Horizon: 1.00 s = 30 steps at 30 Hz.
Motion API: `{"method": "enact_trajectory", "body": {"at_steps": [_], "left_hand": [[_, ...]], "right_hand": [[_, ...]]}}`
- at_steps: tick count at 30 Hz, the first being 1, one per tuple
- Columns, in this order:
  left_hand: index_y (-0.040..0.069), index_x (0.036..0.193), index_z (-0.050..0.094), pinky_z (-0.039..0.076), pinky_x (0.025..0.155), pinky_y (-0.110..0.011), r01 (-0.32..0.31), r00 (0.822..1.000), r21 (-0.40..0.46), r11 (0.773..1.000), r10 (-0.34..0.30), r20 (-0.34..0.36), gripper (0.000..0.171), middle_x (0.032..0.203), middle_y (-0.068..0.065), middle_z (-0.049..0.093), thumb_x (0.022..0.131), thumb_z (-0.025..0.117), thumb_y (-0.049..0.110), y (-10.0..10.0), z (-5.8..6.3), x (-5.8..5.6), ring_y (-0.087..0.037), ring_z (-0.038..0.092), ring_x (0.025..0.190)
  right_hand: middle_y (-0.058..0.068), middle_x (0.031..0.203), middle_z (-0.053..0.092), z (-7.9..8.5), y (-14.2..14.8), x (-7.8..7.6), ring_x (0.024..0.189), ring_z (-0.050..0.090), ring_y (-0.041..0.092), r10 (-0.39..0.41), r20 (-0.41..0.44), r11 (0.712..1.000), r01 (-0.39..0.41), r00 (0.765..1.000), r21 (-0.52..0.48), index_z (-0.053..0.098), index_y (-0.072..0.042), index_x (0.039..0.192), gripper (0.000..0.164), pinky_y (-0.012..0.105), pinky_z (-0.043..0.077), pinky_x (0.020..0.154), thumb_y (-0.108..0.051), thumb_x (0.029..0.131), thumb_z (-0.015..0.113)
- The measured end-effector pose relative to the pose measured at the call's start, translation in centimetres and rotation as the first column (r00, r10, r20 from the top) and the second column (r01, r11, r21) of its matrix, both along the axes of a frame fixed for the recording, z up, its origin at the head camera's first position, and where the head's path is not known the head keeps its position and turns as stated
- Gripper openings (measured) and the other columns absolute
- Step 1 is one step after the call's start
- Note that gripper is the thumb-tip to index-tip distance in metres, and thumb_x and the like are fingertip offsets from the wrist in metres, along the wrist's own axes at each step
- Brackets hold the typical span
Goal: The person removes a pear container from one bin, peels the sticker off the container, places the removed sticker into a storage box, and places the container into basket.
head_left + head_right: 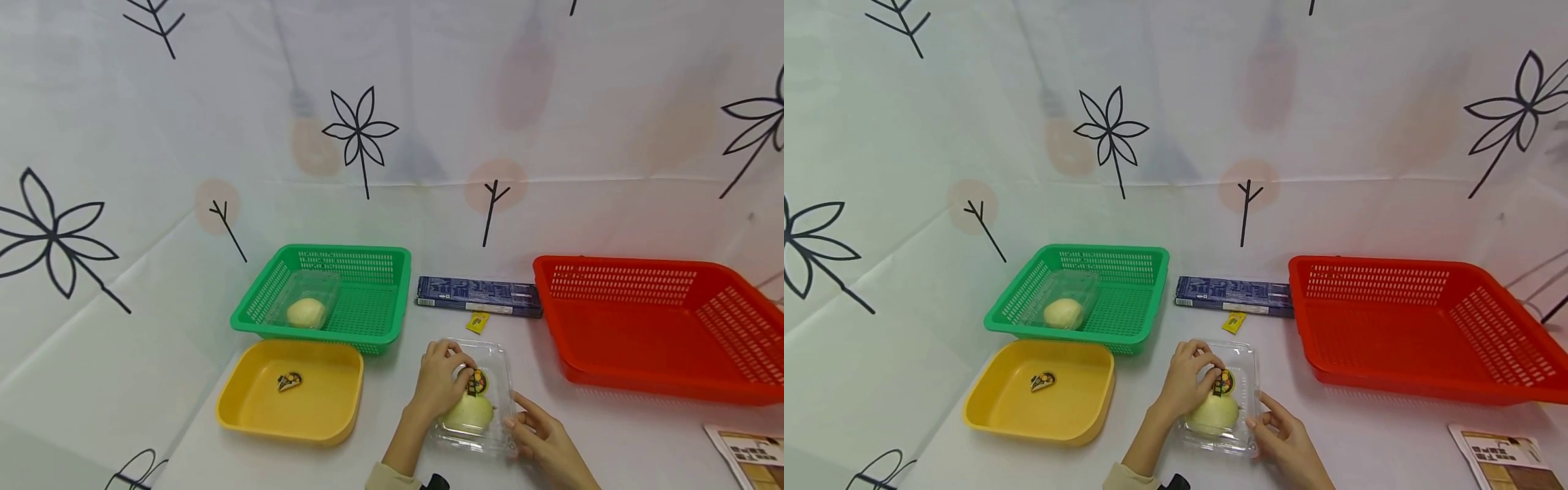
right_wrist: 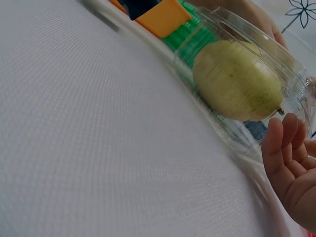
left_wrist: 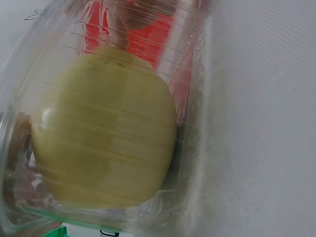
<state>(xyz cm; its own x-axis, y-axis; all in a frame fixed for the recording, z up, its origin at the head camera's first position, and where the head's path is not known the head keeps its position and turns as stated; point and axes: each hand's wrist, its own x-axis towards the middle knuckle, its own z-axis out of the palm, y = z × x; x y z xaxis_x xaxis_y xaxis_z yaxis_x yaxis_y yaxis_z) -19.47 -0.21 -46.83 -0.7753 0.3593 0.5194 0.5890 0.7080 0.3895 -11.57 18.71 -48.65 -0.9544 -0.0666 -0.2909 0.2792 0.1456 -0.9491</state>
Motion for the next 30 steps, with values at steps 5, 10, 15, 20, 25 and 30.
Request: {"method": "enact_trajectory", "body": {"at_steps": [5, 10, 15, 20, 25, 30], "left_hand": [[0.024, 0.084, 0.07, 0.036, 0.071, -0.02, -0.006, 1.0, -0.01, 1.0, 0.006, 0.0, 0.004, 0.099, 0.003, 0.054, 0.083, 0.068, 0.02, 0.04, 0.18, 0.06, -0.011, 0.045, 0.088], [0.023, 0.091, 0.071, 0.035, 0.071, -0.02, -0.007, 1.0, 0.006, 1.0, 0.007, -0.004, 0.009, 0.1, 0.002, 0.055, 0.083, 0.068, 0.02, 0.01, 0.1, 0.11, -0.011, 0.045, 0.088], [0.018, 0.097, 0.075, 0.036, 0.072, -0.021, 0.005, 1.0, 0.035, 0.999, -0.004, -0.013, 0.016, 0.101, -0.002, 0.057, 0.083, 0.068, 0.02, -0.04, -0.11, -0.02, -0.012, 0.046, 0.089], [0.017, 0.083, 0.075, 0.037, 0.072, -0.021, 0.008, 1.0, 0.089, 0.996, -0.006, -0.022, 0.005, 0.095, 0.0, 0.057, 0.08, 0.071, 0.018, 0.03, -0.34, -0.12, -0.013, 0.047, 0.087], [0.016, 0.081, 0.074, 0.036, 0.073, -0.022, 0.003, 1.0, 0.155, 0.988, -0.004, 0.009, 0.004, 0.091, 0.001, 0.056, 0.078, 0.073, 0.014, 0.22, -0.41, -0.13, -0.013, 0.047, 0.087], [0.016, 0.081, 0.073, 0.036, 0.073, -0.023, -0.009, 1.0, 0.15, 0.989, 0.005, 0.026, 0.005, 0.087, 0.002, 0.056, 0.077, 0.073, 0.013, 0.34, -0.34, -0.23, -0.013, 0.047, 0.088]], "right_hand": [[0.01, 0.093, 0.052, -0.05, 0.08, -0.03, 0.076, 0.051, 0.014, 0.024, -0.006, 1.0, -0.024, 1.0, -0.005, 0.024, 0.006, 0.144, 0.065, 0.032, 0.054, 0.067, -0.019, 0.093, 0.057], [0.01, 0.093, 0.052, -0.11, 0.12, -0.03, 0.077, 0.051, 0.013, 0.03, -0.005, 0.999, -0.03, 1.0, -0.028, 0.022, 0.006, 0.145, 0.066, 0.032, 0.055, 0.067, -0.018, 0.094, 0.056], [0.009, 0.093, 0.052, -0.15, 0.12, -0.08, 0.078, 0.051, 0.014, 0.019, 0.006, 1.0, -0.019, 1.0, -0.018, 0.023, 0.005, 0.145, 0.066, 0.032, 0.054, 0.067, -0.019, 0.093, 0.057], [0.01, 0.093, 0.051, -0.11, 0.1, -0.1, 0.078, 0.052, 0.015, 0.011, 0.025, 1.0, -0.011, 1.0, 0.002, 0.024, 0.004, 0.145, 0.065, 0.031, 0.054, 0.067, -0.02, 0.094, 0.057], [0.011, 0.096, 0.05, 0.09, 0.09, -0.12, 0.078, 0.052, 0.016, 0.006, 0.027, 1.0, -0.006, 1.0, 0.012, 0.025, 0.003, 0.145, 0.066, 0.031, 0.054, 0.067, -0.021, 0.093, 0.058], [0.016, 0.105, 0.046, 0.22, 0.4, -0.43, 0.075, 0.056, 0.013, 0.053, -0.131, 0.998, -0.05, 0.99, 0.026, 0.025, -0.003, 0.146, 0.067, 0.029, 0.053, 0.061, -0.011, 0.09, 0.061]]}}
